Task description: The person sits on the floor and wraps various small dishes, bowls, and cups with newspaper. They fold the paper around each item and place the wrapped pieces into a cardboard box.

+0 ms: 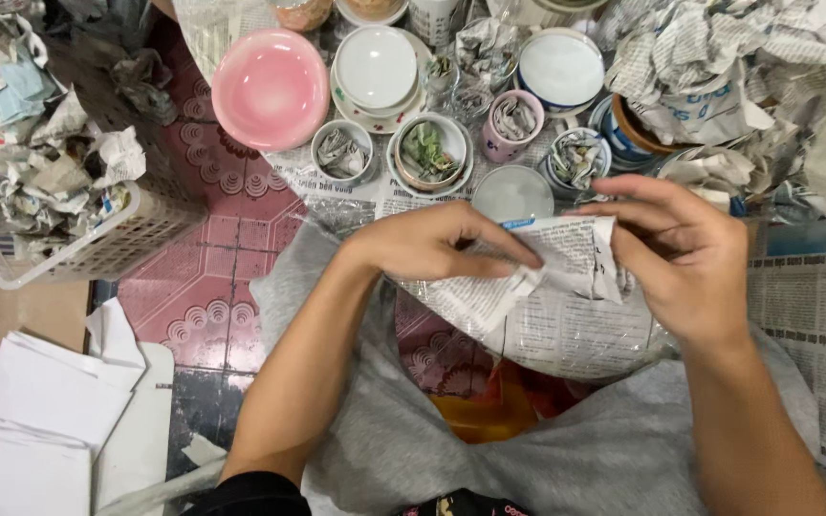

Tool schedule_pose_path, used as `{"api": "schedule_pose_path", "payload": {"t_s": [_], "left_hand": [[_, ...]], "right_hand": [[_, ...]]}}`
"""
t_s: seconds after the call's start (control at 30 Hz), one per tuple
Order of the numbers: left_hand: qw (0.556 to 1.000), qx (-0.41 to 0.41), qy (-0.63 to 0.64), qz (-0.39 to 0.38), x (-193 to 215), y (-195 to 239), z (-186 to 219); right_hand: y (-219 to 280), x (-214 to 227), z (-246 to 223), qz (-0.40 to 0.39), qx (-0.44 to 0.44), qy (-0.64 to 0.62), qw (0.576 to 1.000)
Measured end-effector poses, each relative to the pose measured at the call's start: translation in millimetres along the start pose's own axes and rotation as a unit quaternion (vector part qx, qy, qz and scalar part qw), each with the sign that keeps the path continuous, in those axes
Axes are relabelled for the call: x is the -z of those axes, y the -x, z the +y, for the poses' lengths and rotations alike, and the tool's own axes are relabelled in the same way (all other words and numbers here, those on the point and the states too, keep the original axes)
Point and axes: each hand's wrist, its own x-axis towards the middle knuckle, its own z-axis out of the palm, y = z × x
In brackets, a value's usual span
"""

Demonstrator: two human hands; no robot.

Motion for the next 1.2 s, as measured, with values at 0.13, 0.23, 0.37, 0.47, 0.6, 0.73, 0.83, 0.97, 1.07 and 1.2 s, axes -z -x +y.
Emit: {"api": "schedule_pose_path", "payload": {"t_s": [0.13, 0.23, 0.37, 0.47, 0.6, 0.73, 0.83, 0.97, 1.07, 1.2], "left_hand": [[0.977, 0.188, 0.092, 0.045, -1, 1, -6], [0.888, 0.146, 0.406, 0.16, -5, 4, -9], [0.91, 0.026, 0.384, 0.152, -12, 2, -14], [0.865, 0.002, 0.467, 0.184, -20, -1, -17], [0.815, 0.002, 0.544, 0.2, -23, -2, -20], [0.829, -0.006, 0.524, 0.196, -18, 4, -20], [0.803, -0.016, 0.554, 0.219, -17, 7, -21], [0.811, -0.013, 0.552, 0.193, -19, 8, -19], [0.823, 0.002, 0.535, 0.19, -22, 7, -20], [0.867, -0.004, 0.464, 0.184, -25, 3, -18]], "right_hand": [[5, -19, 1, -0.004, 0.005, 0.003, 1.0], [12, -37, -6, -0.063, 0.155, 0.124, 0.978], [12, -56, -15, -0.078, 0.26, 0.267, 0.925], [9, -60, -15, -0.08, 0.289, 0.347, 0.889], [7, -61, -7, -0.047, 0.324, 0.367, 0.87], [9, -63, 2, -0.043, 0.339, 0.393, 0.854], [12, -60, 5, -0.034, 0.359, 0.448, 0.818], [2, -53, 0, -0.002, 0.347, 0.393, 0.852], [0, -47, -10, 0.022, 0.298, 0.314, 0.901], [2, -47, -19, 0.043, 0.196, 0.07, 0.977]]}}
